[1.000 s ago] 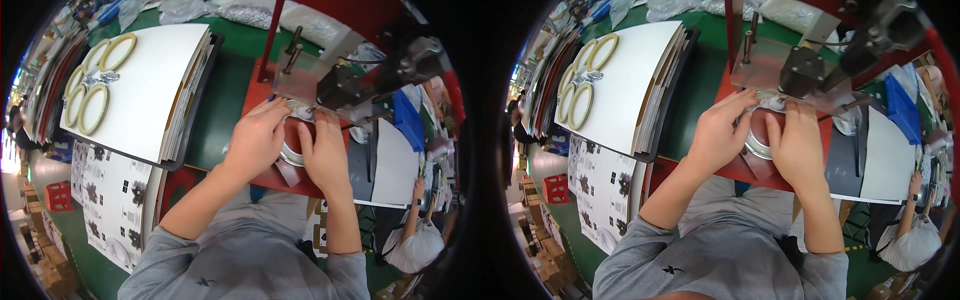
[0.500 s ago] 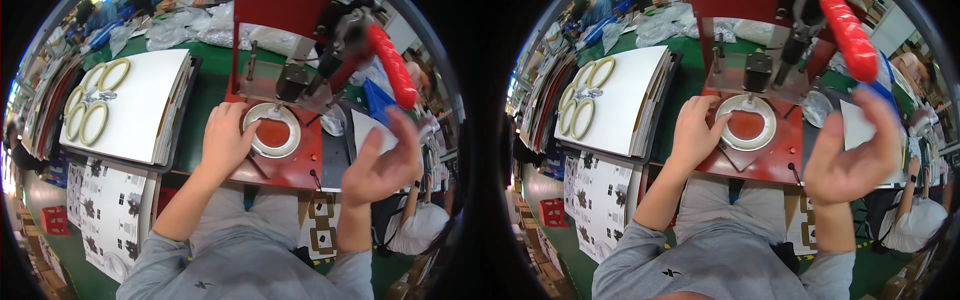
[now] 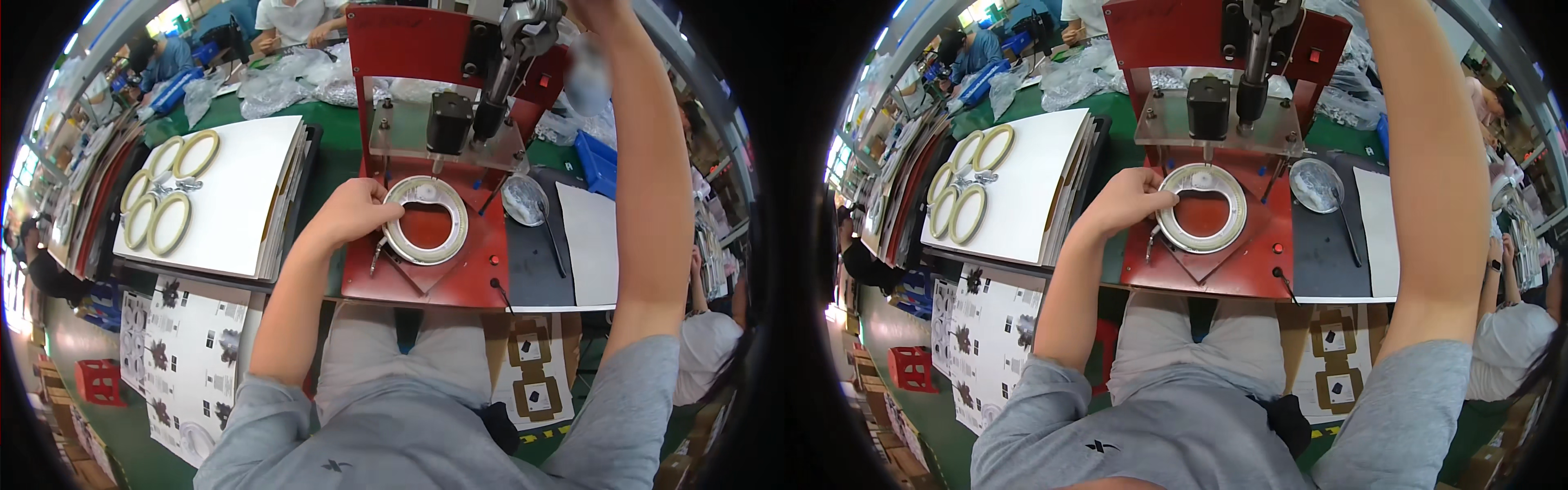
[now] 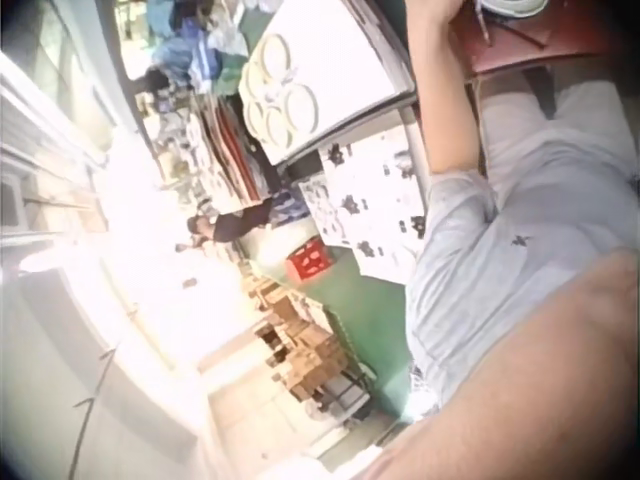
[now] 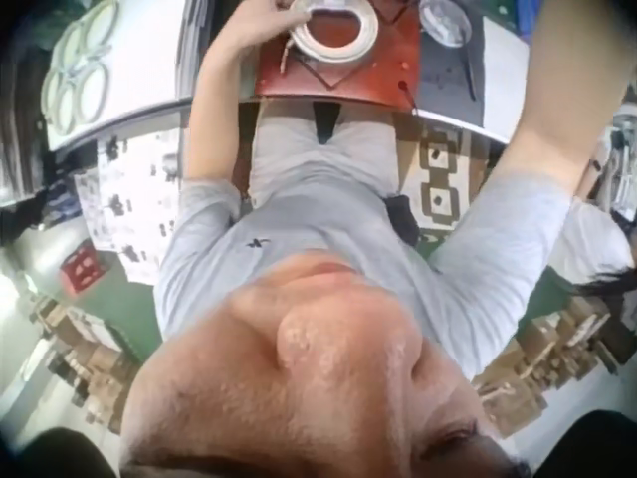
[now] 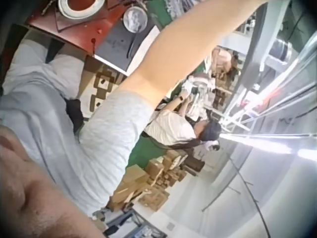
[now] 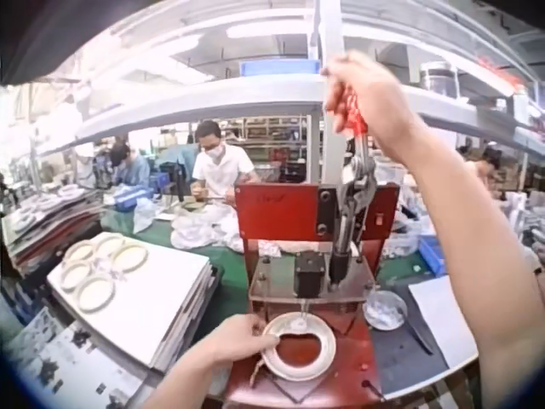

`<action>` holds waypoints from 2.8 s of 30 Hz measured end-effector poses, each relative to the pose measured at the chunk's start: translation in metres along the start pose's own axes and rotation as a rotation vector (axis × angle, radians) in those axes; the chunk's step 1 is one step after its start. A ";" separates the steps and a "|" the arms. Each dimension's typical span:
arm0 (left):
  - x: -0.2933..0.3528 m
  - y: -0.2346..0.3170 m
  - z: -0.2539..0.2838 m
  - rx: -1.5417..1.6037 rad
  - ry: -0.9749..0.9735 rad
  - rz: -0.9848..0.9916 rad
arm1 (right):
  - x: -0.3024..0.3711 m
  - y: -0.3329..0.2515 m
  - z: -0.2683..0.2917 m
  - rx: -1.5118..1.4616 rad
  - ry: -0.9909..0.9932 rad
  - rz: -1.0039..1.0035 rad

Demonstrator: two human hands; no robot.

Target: Assembling plastic gears and housings using a manual press and applying grease with a brush.

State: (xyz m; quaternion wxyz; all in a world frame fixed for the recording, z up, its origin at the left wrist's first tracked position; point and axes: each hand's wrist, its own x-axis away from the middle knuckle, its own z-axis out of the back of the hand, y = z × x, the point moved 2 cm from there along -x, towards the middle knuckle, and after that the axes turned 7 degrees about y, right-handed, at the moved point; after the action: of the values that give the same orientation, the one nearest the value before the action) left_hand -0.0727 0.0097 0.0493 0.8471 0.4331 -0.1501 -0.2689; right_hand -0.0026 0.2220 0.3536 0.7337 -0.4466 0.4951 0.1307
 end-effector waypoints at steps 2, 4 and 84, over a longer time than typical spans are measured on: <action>0.011 0.006 0.003 0.409 -0.226 0.098 | -0.019 0.033 0.015 -0.008 -0.109 -0.264; 0.035 0.008 0.009 0.573 -0.286 0.086 | -0.025 0.069 0.014 -0.034 -0.201 -0.463; 0.212 -0.037 -0.172 0.573 -0.650 -0.196 | 0.464 0.181 0.510 0.740 0.760 -1.369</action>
State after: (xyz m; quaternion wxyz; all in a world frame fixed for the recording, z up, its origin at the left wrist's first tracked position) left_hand 0.1711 -0.0202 -0.0763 0.5721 0.5555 -0.4353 -0.4179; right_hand 0.4139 0.6085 -0.0767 0.5341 -0.3923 0.3397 -0.6674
